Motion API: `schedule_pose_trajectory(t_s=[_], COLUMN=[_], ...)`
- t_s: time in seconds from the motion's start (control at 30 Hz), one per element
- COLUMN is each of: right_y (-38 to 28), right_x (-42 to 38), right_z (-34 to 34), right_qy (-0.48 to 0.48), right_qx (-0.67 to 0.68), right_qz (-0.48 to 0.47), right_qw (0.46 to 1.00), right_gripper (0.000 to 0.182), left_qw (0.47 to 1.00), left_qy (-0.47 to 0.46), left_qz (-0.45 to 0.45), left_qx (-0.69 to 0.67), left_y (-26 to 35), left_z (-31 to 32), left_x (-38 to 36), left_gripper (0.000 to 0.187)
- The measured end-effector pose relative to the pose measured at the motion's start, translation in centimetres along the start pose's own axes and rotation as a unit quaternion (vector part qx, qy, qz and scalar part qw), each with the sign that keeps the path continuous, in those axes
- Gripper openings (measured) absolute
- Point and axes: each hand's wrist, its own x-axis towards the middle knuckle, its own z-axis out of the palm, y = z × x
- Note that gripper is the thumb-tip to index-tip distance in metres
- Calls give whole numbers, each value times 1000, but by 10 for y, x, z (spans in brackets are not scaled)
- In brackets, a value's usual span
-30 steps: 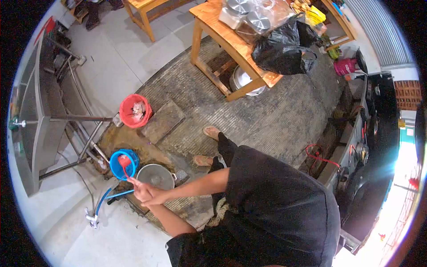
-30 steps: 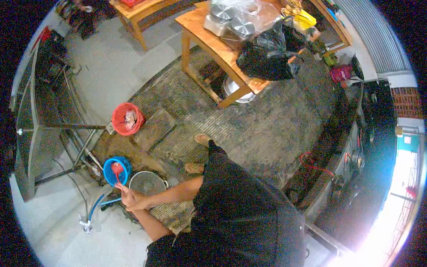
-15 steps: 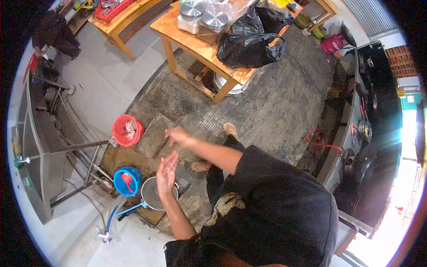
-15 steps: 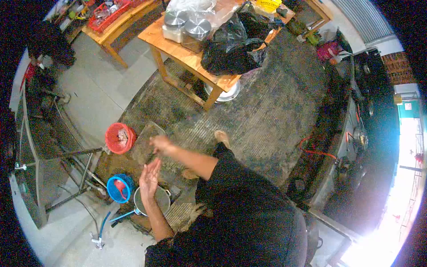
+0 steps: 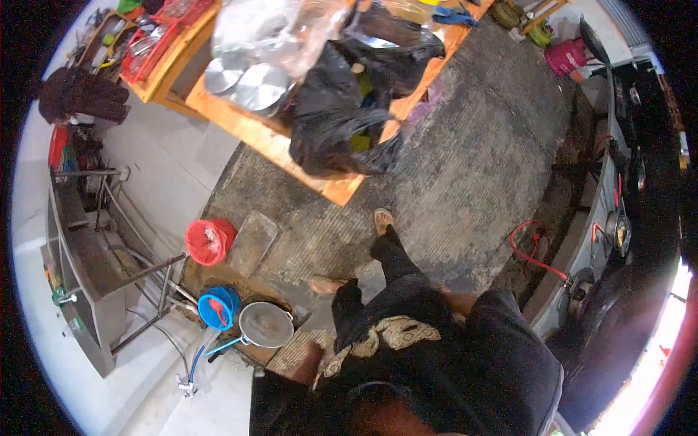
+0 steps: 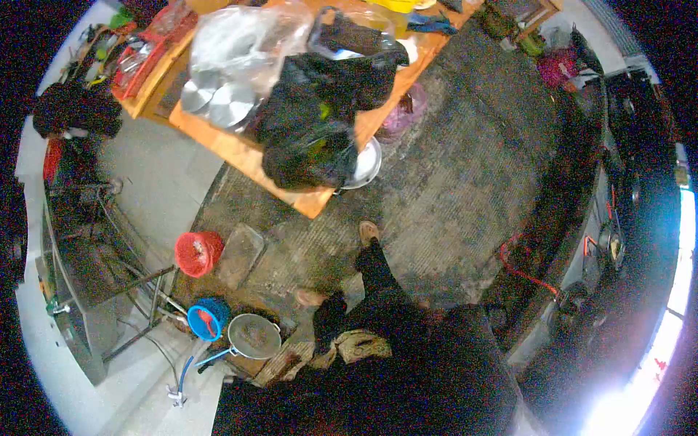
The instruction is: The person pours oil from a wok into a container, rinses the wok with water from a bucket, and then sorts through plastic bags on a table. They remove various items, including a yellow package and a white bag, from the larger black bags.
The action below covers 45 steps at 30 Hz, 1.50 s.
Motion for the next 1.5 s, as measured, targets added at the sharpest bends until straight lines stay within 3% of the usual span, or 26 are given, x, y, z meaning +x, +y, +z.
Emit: schedule_pose_trajectory(t_s=[0.07,0.23,0.3,0.33,0.37,0.4,0.53,0.73,0.93,1.13,1.27,1.33,1.4,1.47,1.5], right_y=[-5,-17,-23,-31,-40,-49,-50,-48,-24,56,117,150,189,222,234], right_x=[11,38,43,44,45,44,45,69,101,133,177,203,211,215,215], right_z=[-10,-42,-43,-38,-30,-23,-27,-57,-95,-136,-186,-217,-242,-260,-268], right_qy=[27,150,95,42,-8,-51,-99,0,69,-11,-42,-67,-90,-103,-109], right_qx=[-70,-199,-142,-84,-24,33,116,105,101,122,115,117,121,121,121], right_qz=[-33,-138,-137,-124,-107,-87,-40,39,72,0,-34,-42,-23,-11,-8], right_qw=[997,959,976,988,994,994,987,994,990,992,992,990,988,987,987], right_gripper=[48,48,48,47,47,47,46,44,42,41,40,39,39,39,38], left_qw=[997,946,900,936,868,862,961,980,980,952,909,972,999,973,934], left_qy=[-3,91,-83,-273,-316,-304,-196,-139,-95,3,-16,2,-24,-70,-96], left_qz=[64,221,395,193,-73,-97,37,57,24,-32,-51,-44,-38,-24,-7], left_qx=[41,220,165,-112,-376,-395,-192,-131,-174,-305,-413,-229,-19,220,344], left_y=[62,182,181,222,271,288,299,324,340,365,392,420,438,453,463], left_z=[25,2,14,18,19,20,2,-27,-13,28,83,96,103,117,126], left_x=[6,35,86,71,48,45,65,93,102,118,114,84,51,33,27], left_gripper=[53,52,52,52,53,53,53,55,57,59,61,55,49,46,45])
